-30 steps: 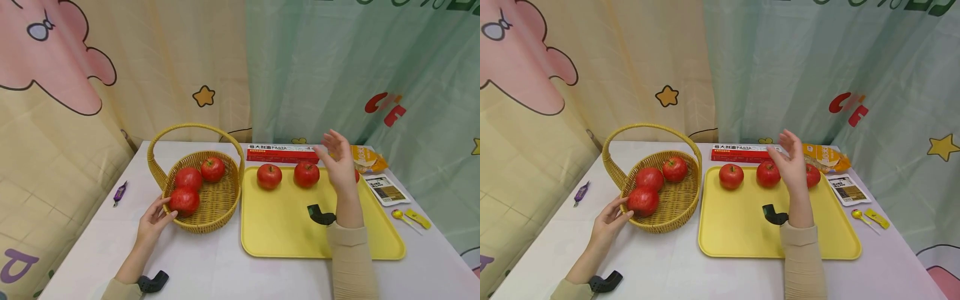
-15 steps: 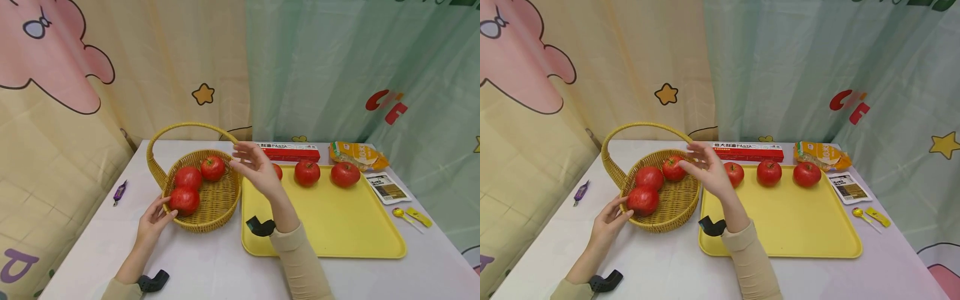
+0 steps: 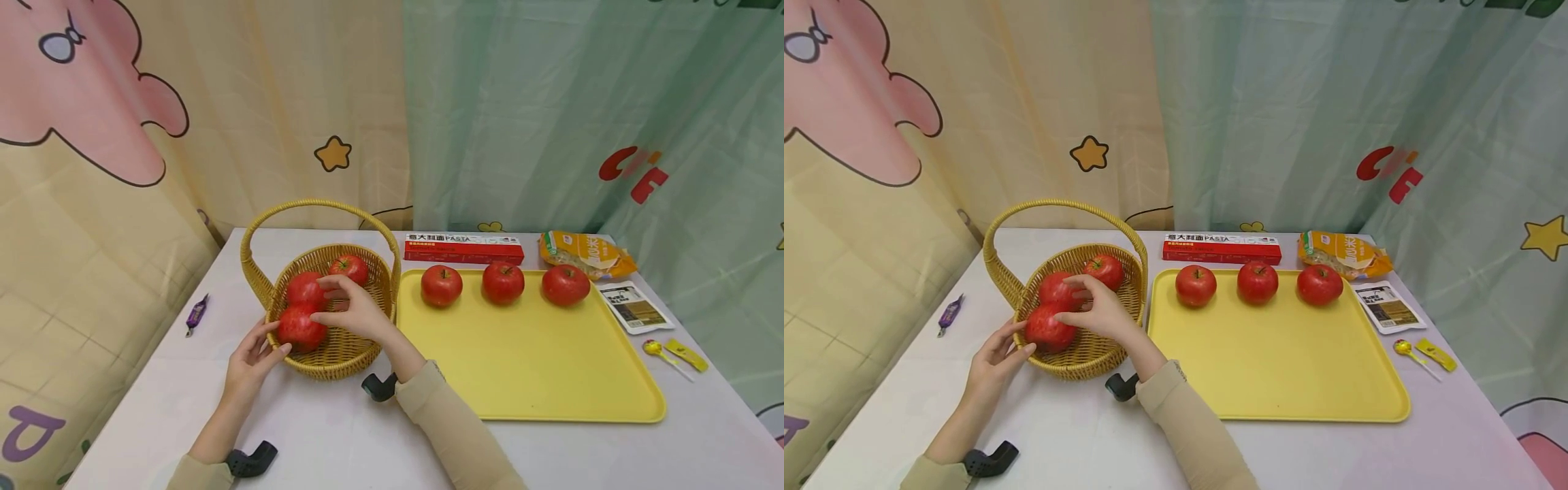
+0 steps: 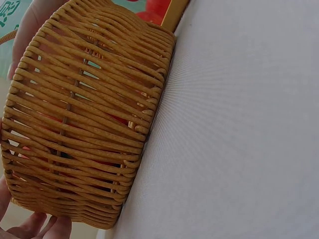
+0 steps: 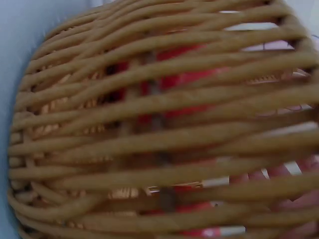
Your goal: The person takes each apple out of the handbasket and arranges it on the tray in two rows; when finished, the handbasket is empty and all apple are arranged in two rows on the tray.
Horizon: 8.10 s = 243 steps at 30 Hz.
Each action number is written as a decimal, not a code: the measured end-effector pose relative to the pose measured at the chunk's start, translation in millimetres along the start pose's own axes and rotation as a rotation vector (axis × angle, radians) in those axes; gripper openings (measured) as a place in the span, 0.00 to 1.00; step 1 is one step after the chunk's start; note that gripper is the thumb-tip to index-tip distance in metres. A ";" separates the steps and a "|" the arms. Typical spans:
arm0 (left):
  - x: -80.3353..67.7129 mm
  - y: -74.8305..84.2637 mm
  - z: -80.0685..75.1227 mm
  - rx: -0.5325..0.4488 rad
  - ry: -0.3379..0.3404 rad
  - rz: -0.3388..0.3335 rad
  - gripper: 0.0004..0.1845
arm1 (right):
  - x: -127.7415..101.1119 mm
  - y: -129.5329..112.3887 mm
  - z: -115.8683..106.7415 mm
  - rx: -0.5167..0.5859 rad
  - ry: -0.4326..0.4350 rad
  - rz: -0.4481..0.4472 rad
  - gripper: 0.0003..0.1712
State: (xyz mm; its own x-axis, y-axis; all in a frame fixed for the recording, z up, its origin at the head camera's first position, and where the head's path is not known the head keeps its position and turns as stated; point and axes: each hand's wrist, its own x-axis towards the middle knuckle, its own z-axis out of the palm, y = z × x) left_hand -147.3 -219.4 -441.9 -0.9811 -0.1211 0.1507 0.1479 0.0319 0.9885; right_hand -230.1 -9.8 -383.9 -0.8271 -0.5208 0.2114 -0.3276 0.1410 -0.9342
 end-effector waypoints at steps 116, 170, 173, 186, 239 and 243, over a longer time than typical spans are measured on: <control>0.1 2.0 -0.7 0.003 -0.025 0.000 0.28 | 55.5 -9.9 -14.6 0.015 0.037 0.228 0.28; -1.0 0.1 -0.7 0.010 -0.023 0.026 0.28 | -167.5 -18.9 -207.0 -0.454 -0.080 0.064 0.42; -1.2 1.1 -0.8 0.009 -0.024 0.016 0.28 | -190.1 9.0 -221.7 -0.452 -0.055 0.157 0.42; -1.4 1.3 0.0 0.028 -0.021 -0.003 0.28 | -197.9 30.6 -230.1 -0.501 -0.165 0.351 0.44; 0.3 2.1 -1.6 0.027 -0.029 0.003 0.28 | 82.8 21.1 -13.0 -0.525 -0.051 0.253 0.39; 0.5 1.5 -1.6 0.032 -0.032 0.006 0.28 | 80.7 21.1 -3.8 -0.448 -0.242 0.242 0.41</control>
State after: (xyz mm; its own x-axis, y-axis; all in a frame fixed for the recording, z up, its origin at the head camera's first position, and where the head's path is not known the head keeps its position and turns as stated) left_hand -147.4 -221.0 -440.3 -0.9838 -0.0887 0.1557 0.1504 0.0640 0.9866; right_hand -305.5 -45.7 -385.5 -0.7919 -0.5999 -0.1143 -0.3474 0.5965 -0.7235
